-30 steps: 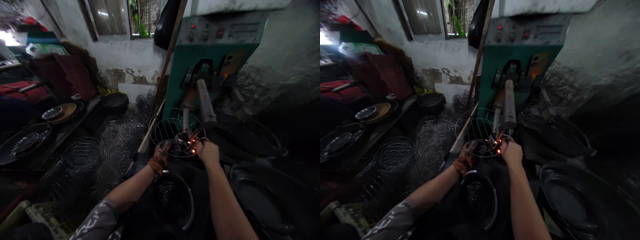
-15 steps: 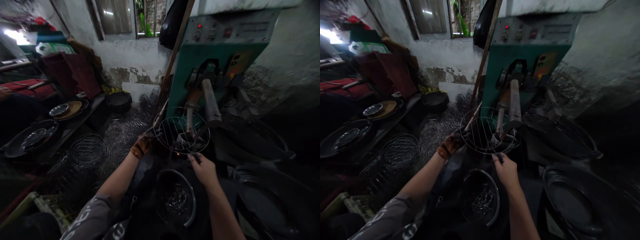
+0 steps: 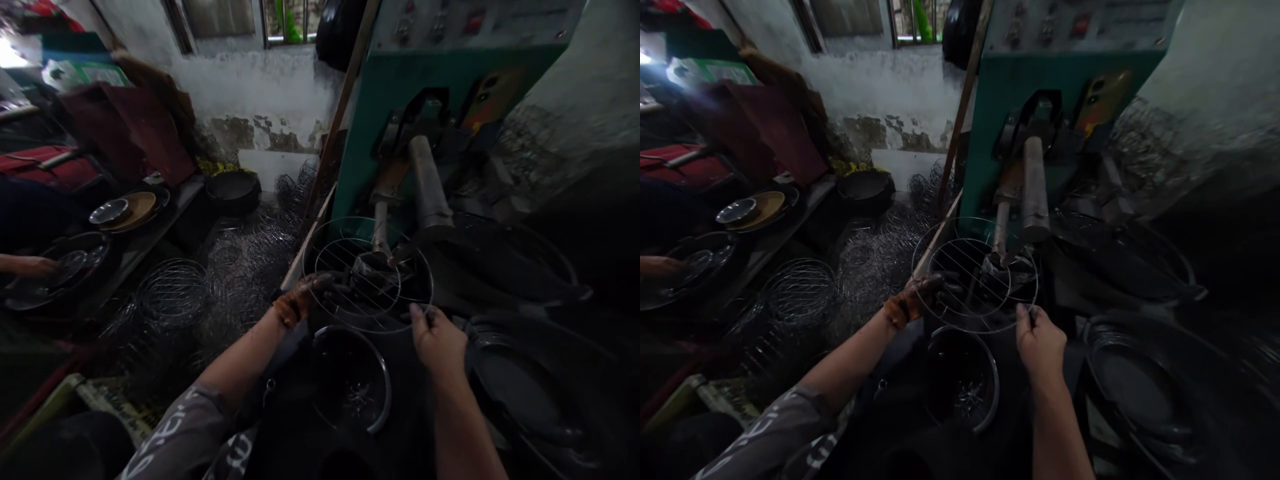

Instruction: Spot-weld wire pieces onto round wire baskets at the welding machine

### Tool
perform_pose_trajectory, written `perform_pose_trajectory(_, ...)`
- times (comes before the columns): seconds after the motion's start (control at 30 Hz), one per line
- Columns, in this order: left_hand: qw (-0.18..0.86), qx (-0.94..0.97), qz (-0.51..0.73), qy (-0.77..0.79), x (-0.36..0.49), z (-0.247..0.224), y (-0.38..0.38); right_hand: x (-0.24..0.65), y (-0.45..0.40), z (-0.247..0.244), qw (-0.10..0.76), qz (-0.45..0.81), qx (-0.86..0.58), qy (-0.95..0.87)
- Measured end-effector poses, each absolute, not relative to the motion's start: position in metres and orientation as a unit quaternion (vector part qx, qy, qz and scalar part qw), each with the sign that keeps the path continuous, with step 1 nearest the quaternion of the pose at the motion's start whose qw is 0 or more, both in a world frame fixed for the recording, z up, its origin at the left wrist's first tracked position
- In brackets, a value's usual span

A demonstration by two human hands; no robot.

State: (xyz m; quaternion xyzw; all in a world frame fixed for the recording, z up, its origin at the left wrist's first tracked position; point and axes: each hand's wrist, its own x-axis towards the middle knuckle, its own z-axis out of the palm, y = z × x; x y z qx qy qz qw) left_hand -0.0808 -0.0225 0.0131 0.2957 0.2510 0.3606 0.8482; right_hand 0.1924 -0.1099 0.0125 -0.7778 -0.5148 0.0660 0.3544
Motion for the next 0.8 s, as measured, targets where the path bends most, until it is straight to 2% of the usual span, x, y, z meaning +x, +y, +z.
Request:
perform_pose_trajectory(0.2,0.843,0.307,0.350,0.271,-0.072,0.018,-0.022,0.168,-0.149,0.024,0.330,0.227,-0.678,-0.616)
perform_pose_trajectory(0.27,0.843,0.299,0.344,0.284,-0.073,0.019,-0.025,0.156,-0.155,0.026,0.328,0.226,-0.675,-0.621)
perform_pose_trajectory(0.43,0.828,0.311,0.347,0.310,-0.074,0.028,-0.032,0.143,-0.151,0.023,0.371,0.131,-0.709,-0.586)
perform_pose_trajectory(0.67,0.815,0.318,0.369,0.315,-0.067,0.032,-0.033,0.170,-0.144,0.038,0.283,0.265,-0.718,-0.578)
perform_pose_trajectory(0.8,0.807,0.287,0.398,0.328,-0.066,0.026,-0.034,0.177,-0.141,0.039,0.293,0.284,-0.703,-0.583)
